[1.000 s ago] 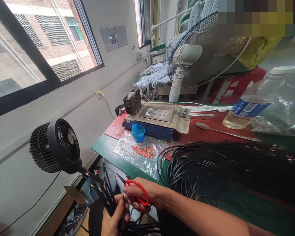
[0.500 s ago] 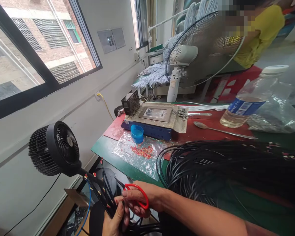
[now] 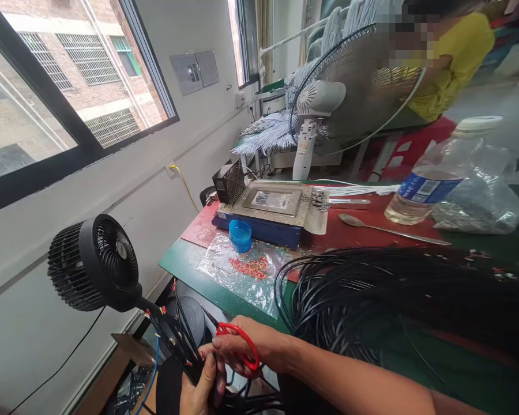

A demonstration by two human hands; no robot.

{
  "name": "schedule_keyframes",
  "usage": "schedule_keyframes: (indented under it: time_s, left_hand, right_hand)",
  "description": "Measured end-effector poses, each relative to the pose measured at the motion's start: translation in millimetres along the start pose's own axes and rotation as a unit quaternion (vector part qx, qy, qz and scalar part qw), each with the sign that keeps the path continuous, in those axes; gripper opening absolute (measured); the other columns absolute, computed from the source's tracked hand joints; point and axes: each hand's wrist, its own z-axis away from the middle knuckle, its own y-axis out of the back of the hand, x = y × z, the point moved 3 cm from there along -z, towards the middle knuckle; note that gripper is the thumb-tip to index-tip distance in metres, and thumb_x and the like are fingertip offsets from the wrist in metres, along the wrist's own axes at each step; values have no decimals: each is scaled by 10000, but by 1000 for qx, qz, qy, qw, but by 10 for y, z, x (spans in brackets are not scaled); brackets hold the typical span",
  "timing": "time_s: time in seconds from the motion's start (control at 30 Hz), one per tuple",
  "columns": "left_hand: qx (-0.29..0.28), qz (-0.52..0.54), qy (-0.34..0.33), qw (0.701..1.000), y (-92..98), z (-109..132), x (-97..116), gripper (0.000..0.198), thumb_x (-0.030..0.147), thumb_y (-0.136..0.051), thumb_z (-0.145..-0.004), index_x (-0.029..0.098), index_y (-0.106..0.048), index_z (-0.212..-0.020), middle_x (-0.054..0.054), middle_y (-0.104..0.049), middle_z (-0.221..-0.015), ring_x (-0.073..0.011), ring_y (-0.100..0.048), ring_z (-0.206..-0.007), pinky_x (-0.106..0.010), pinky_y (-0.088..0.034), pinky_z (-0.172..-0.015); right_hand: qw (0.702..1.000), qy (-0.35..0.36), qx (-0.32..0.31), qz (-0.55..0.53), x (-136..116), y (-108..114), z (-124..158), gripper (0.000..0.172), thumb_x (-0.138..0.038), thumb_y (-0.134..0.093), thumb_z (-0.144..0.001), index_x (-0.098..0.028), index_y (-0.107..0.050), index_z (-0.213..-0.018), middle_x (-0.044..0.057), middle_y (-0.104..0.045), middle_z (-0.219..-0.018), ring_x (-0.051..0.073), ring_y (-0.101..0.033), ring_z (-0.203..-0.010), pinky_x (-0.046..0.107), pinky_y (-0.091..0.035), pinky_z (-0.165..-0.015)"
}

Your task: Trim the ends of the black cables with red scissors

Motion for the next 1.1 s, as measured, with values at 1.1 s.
schedule_keyframes:
  time_s: [1.1]
  left_hand:
    - [102, 27, 16, 994, -7, 32, 32, 312, 377, -593, -652, 157, -515, -861, 56, -477, -371, -13, -279, -309, -179, -127, -372]
  right_hand:
    - [996, 37, 60, 59, 47, 67, -37, 394, -469, -693, -588, -121, -512, -557, -50, -446, -414, 44, -386, -352, 158, -258, -331]
